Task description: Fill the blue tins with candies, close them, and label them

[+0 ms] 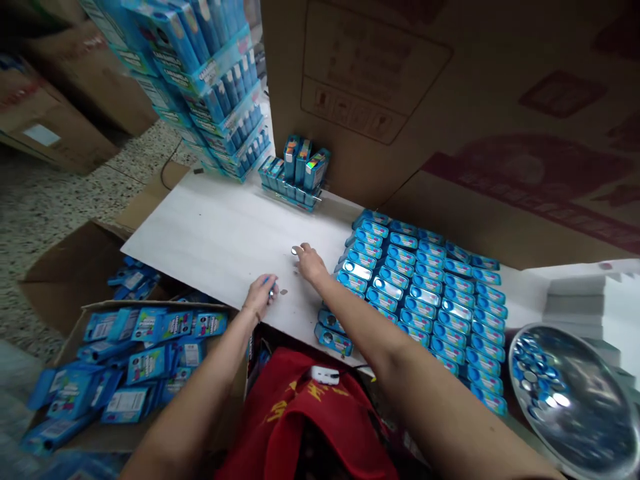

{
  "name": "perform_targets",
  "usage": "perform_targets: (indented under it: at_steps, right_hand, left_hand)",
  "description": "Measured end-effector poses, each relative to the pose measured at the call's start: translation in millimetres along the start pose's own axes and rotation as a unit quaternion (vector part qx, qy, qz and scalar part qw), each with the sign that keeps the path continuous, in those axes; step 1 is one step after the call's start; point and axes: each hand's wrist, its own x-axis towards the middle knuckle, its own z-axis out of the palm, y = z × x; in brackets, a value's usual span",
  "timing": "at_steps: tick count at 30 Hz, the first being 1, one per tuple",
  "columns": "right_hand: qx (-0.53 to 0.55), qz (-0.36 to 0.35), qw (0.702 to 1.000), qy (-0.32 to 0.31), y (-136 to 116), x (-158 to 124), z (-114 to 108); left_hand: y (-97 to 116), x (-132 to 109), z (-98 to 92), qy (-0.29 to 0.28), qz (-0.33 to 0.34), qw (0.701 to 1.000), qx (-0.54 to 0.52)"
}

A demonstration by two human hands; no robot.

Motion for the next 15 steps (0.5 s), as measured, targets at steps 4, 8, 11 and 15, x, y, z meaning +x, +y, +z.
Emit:
perform_targets:
  at_steps: [4,8,11,15]
  right_hand:
    - [0.047,0.013,0.999,-0.004,-4.2,38.1,18.7]
    - [0.096,0.011,0.995,0.012,3.9,30.4,11.7]
    - [0.167,0.014,0.985,0.03,25.6,-6.2,-10.6]
    - [0.441,0.105,0.885,0.103,62.3,-80.5,-35.5]
  left_hand:
    - [-22.9,-44.8,-12.1,-0.038,-0.074,0.978,-0.189]
    - [-45.1,-59.9,-25.2,-0.019,-0.107,0.97,-0.217]
    - [-49.1,-60.4,-24.4,-0.046,-0.131,0.964,-0.227]
    - [-36.0,-63.5,-10.1,-0.13,-0.145,0.947,-0.255]
